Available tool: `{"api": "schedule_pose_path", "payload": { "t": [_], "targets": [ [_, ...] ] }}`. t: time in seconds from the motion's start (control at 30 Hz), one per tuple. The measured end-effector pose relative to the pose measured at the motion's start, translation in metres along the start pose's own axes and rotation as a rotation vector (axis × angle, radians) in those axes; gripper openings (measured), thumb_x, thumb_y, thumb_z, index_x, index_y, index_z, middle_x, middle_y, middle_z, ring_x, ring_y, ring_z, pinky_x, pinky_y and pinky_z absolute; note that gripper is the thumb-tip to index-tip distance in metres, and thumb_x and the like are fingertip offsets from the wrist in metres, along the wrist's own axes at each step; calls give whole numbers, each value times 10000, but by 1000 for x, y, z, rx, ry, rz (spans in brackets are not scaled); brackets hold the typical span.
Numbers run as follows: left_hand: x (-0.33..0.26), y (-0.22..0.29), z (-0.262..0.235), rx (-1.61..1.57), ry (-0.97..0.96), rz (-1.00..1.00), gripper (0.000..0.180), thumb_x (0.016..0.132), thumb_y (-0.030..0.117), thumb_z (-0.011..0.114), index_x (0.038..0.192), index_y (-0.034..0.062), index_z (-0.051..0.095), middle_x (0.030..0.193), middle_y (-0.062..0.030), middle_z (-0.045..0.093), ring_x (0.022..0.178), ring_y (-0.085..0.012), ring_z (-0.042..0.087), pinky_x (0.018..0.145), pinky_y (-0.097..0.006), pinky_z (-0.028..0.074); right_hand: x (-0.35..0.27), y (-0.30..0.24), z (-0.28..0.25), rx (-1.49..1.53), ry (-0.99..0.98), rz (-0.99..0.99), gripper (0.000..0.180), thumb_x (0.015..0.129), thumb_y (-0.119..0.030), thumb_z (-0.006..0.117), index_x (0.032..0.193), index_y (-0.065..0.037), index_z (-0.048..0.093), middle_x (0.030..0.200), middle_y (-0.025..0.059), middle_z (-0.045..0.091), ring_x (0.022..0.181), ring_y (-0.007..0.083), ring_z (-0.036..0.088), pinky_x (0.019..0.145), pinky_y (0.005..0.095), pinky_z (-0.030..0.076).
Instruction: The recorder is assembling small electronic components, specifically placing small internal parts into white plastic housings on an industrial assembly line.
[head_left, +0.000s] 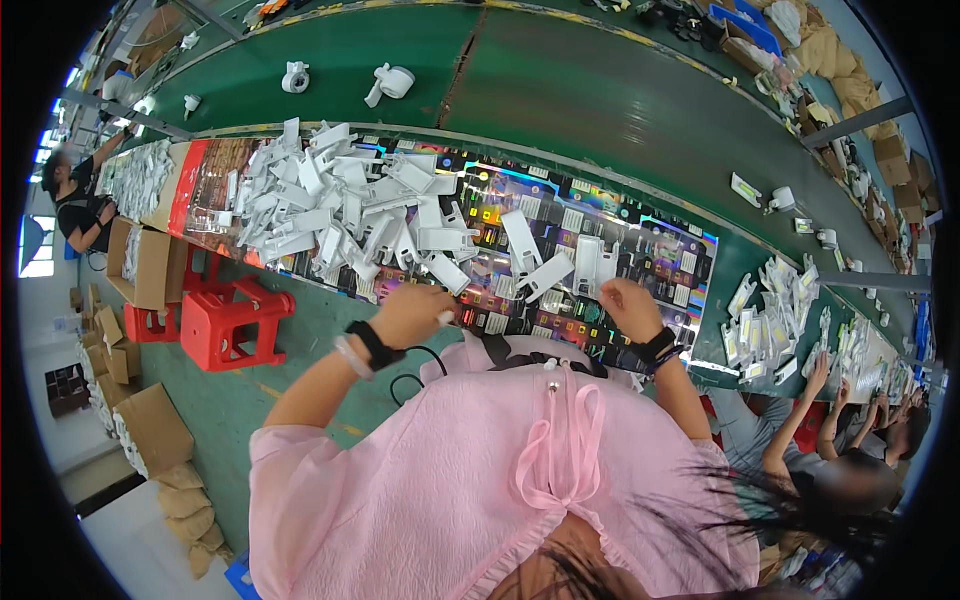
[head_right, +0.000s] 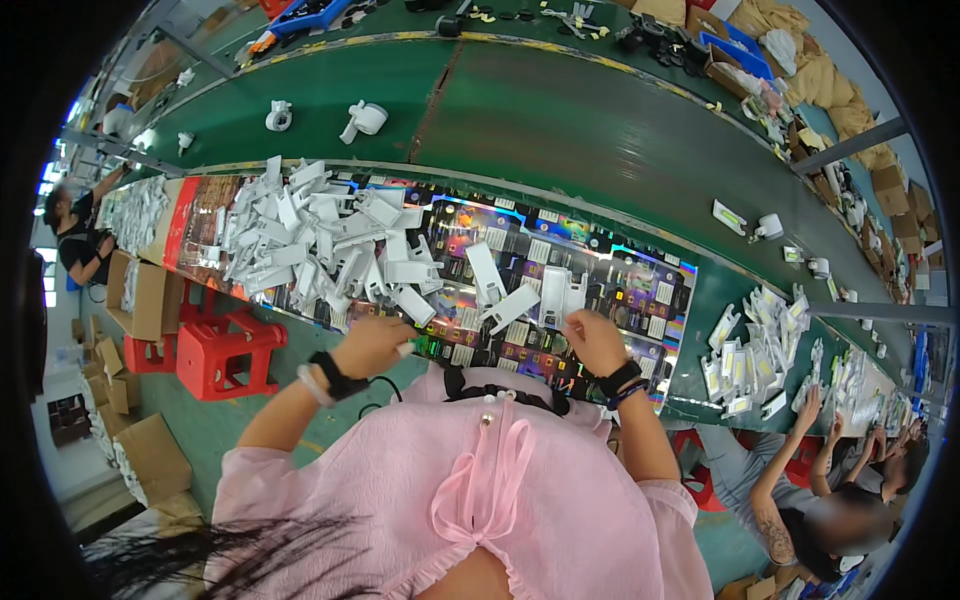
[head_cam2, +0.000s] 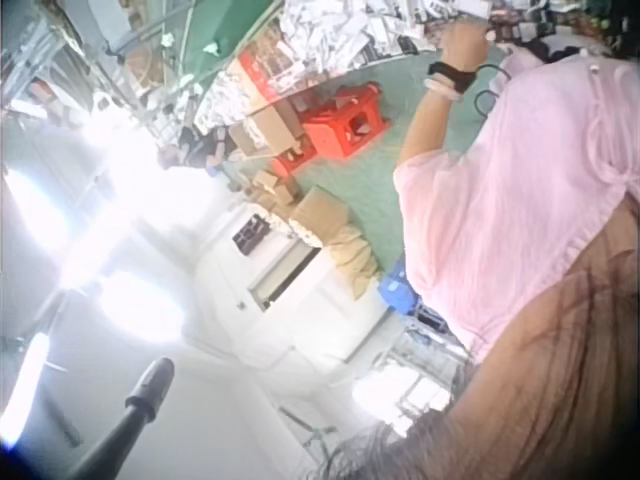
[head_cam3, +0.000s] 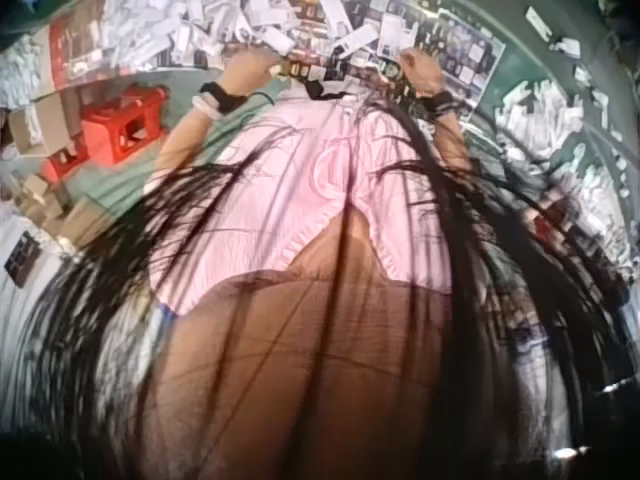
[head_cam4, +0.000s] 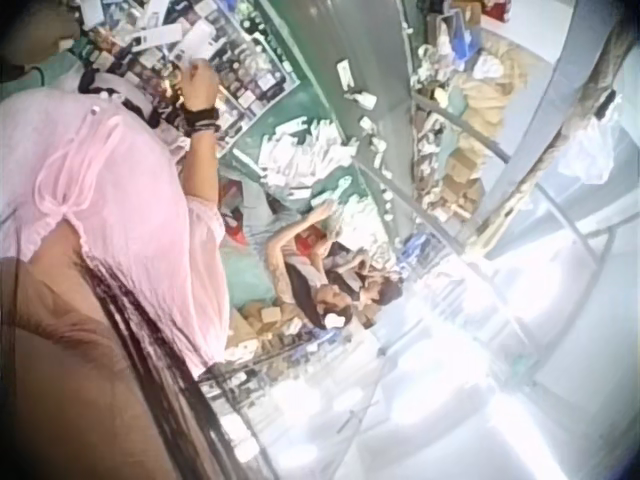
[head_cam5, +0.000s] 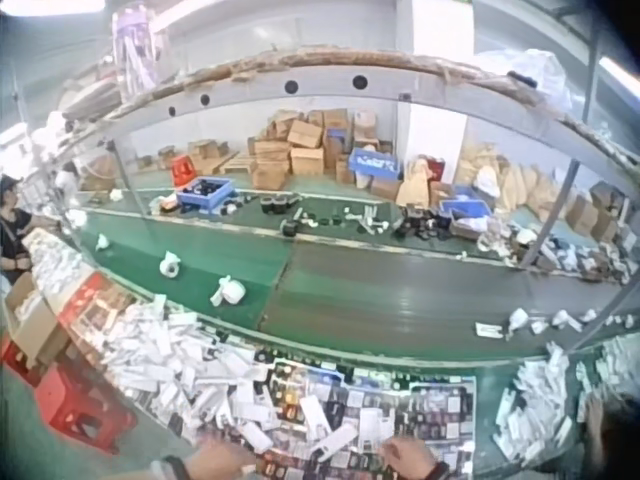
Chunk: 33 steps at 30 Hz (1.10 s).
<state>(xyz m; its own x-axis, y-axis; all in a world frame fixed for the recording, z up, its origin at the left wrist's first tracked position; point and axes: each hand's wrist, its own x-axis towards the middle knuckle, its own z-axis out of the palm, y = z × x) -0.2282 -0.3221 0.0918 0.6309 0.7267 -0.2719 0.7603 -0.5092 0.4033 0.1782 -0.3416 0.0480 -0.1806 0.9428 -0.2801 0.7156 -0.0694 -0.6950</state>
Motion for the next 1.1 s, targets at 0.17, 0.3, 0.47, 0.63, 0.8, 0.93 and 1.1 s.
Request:
{"api": "schedule_pose_path", "payload": {
  "t": [0.17, 0.3, 0.47, 0.63, 0.8, 0.93, 1.1],
  "targets": [
    [67, 35, 42, -164, 354, 56, 385, 823, 143, 608, 1200, 63, 596, 1219, -115, 598, 1122, -308, 576, 945, -425, 483, 8, -22, 26, -177, 126, -143, 198, 832, -153, 682, 1023, -109, 657, 1036, 91, 650, 823, 321, 668, 716, 400, 546],
    [114, 46, 41, 67, 455, 157, 538, 815, 71, 578, 1348, 86, 505, 1407, -99, 487, 1280, -314, 473, 1028, -427, 429, 34, -46, 49, -277, 110, -332, 355, 810, -119, 668, 1155, -136, 592, 1143, 75, 582, 809, 306, 672, 724, 412, 541],
    [140, 33, 47, 247, 362, 219, 508, 831, 127, 571, 1334, 85, 520, 1381, -81, 508, 1309, -271, 445, 1108, -479, 341, 58, -40, 66, -506, 7, -347, 443, 781, -172, 702, 1192, -106, 549, 1162, 74, 562, 785, 283, 682, 702, 410, 530],
    [147, 21, 32, 264, 434, 151, 444, 769, 153, 633, 1208, 90, 614, 1137, -66, 621, 1135, -257, 542, 1067, -473, 368, 55, -43, 46, -519, -55, -115, 532, 750, -373, 765, 1146, -89, 552, 1093, 99, 604, 760, 281, 689, 664, 419, 534],
    [148, 16, 39, 97, 446, -12, 464, 728, 150, 695, 1183, 96, 626, 1026, -69, 629, 1017, -266, 596, 957, -438, 437, 54, -29, 38, -482, 11, 108, 603, 746, -485, 770, 1112, -67, 537, 992, 142, 674, 772, 307, 706, 637, 437, 539],
    [142, 22, 40, -49, 357, -65, 540, 734, 128, 708, 1255, 87, 574, 999, -81, 615, 927, -272, 629, 814, -416, 501, 52, -23, 33, -501, 6, 153, 573, 772, -458, 755, 1117, -58, 531, 883, 138, 701, 715, 317, 705, 591, 437, 536],
    [134, 39, 34, 108, 419, -61, 569, 760, 134, 674, 1301, 50, 518, 1031, -97, 616, 842, -264, 656, 710, -385, 533, 48, -15, 40, -500, 98, 204, 599, 860, -410, 672, 1254, -13, 459, 731, 181, 685, 622, 361, 675, 556, 483, 520]
  ]
}}
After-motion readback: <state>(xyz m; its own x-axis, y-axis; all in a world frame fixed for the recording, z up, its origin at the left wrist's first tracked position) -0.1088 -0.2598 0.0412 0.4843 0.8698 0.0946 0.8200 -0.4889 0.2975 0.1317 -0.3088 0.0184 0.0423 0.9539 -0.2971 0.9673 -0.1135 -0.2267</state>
